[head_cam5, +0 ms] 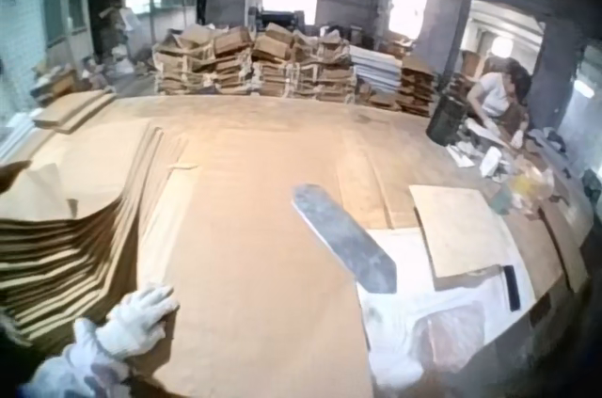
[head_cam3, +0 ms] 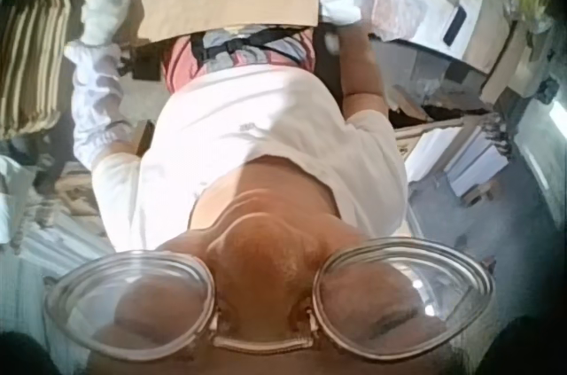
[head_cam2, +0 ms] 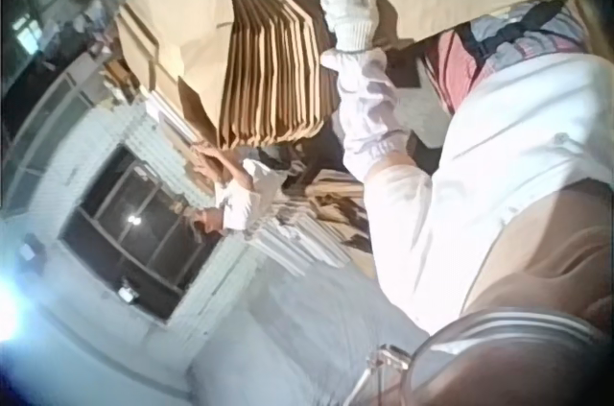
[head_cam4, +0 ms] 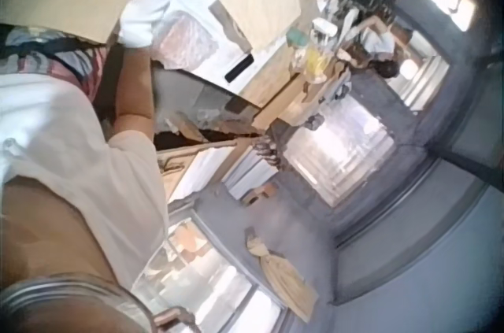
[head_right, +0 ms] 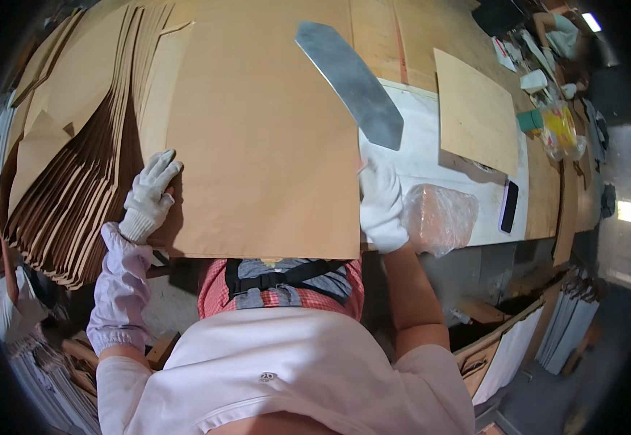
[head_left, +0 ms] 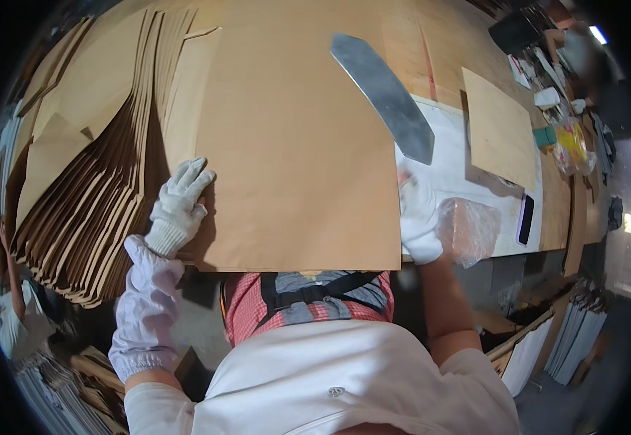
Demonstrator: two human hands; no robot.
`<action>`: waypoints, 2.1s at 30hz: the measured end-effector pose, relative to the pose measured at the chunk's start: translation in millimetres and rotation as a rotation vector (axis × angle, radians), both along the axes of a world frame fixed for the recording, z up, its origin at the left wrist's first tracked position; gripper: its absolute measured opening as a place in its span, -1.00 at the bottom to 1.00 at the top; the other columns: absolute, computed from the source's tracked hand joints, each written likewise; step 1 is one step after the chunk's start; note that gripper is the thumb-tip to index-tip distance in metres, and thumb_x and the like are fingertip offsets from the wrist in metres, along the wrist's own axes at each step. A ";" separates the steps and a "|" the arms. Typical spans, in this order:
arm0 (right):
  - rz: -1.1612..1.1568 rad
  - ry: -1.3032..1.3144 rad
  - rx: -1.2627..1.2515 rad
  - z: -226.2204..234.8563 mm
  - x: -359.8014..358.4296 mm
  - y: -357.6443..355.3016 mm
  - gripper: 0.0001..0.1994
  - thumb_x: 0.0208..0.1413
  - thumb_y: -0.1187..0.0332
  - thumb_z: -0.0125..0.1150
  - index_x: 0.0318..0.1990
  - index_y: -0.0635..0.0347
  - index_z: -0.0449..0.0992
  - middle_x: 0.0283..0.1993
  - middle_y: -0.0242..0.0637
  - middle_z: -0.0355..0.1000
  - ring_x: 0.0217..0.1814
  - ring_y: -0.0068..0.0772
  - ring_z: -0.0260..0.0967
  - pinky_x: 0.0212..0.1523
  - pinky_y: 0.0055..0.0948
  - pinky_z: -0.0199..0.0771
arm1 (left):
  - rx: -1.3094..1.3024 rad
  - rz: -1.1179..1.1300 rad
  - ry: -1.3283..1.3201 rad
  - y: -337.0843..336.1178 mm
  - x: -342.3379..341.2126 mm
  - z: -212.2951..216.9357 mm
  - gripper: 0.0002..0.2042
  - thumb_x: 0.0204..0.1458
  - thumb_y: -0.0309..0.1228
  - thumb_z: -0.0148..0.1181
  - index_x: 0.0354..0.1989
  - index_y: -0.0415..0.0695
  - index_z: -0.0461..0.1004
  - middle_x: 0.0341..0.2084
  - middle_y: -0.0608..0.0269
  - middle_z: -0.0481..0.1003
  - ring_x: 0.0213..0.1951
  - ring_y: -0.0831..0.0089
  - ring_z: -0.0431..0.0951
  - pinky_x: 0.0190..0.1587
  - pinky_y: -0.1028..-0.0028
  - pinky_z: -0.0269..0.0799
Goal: The person folds large flat cardboard sheets along pre-scored lines to form box shapes. They repeatedly pick up a sheet, fold the flaps inward, and place the folded piece onto a growing stack on the table.
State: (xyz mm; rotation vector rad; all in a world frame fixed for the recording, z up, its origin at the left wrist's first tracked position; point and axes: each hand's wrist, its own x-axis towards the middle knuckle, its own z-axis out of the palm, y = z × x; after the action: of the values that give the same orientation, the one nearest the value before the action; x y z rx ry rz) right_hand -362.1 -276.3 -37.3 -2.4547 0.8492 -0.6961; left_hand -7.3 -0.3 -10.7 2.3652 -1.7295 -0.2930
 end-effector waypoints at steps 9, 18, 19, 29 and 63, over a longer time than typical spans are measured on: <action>0.141 0.094 0.174 -1.8 5.4 -16.0 -0.75 0.09 0.18 0.31 -0.34 0.22 0.61 -0.46 -0.12 0.51 -0.37 0.02 0.49 -0.29 -0.15 0.48 | 0.213 0.229 0.408 13.5 35.8 26.7 -0.68 0.01 -0.52 0.28 -0.02 -0.06 0.58 -0.06 0.13 0.56 0.01 0.18 0.52 0.01 0.26 0.44; -0.305 0.364 0.368 -8.5 38.3 -19.2 -0.67 0.14 0.14 0.26 -0.19 0.27 0.58 -0.26 0.07 0.53 -0.18 0.16 0.47 -0.16 -0.04 0.41 | -0.025 0.751 -0.060 -40.7 -10.5 -25.1 -0.72 0.21 -0.16 0.13 -0.34 -0.13 0.57 -0.43 -0.03 0.62 -0.31 -0.03 0.64 -0.22 0.07 0.52; -0.295 0.324 0.300 -8.3 38.4 -14.0 -0.69 0.14 0.15 0.25 -0.17 0.25 0.57 -0.25 0.06 0.51 -0.16 0.16 0.46 -0.15 -0.03 0.40 | -0.075 0.705 -0.159 -40.2 -11.1 -30.0 -0.71 0.21 -0.16 0.11 -0.41 -0.11 0.54 -0.52 -0.01 0.59 -0.39 -0.02 0.63 -0.27 0.04 0.51; -0.261 0.477 -0.090 -34.1 28.2 -8.1 -0.67 0.17 0.14 0.21 -0.04 0.16 0.52 -0.13 -0.08 0.47 -0.12 0.10 0.44 -0.12 0.00 0.42 | 0.113 0.790 -0.139 -52.4 -9.4 -31.1 -0.62 0.24 -0.06 0.01 -0.39 -0.07 0.60 -0.50 0.06 0.61 -0.41 0.01 0.64 -0.33 0.06 0.54; 0.214 0.077 -0.169 -20.3 49.1 -37.4 -0.23 -0.07 0.04 0.39 0.24 0.40 0.36 0.45 0.14 0.12 0.53 0.31 -0.05 0.52 0.19 -0.09 | -0.035 -0.019 -0.227 -112.0 -19.9 33.7 -0.12 -0.24 0.07 0.41 0.17 -0.34 0.28 0.17 -0.10 0.31 0.27 -0.14 0.21 0.36 -0.04 0.11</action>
State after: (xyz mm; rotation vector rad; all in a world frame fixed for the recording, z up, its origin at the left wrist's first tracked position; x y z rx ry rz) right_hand -313.0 -313.7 -57.6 -2.6883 0.5624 -0.6213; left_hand -27.2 -112.2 23.0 2.4383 -1.8371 0.0038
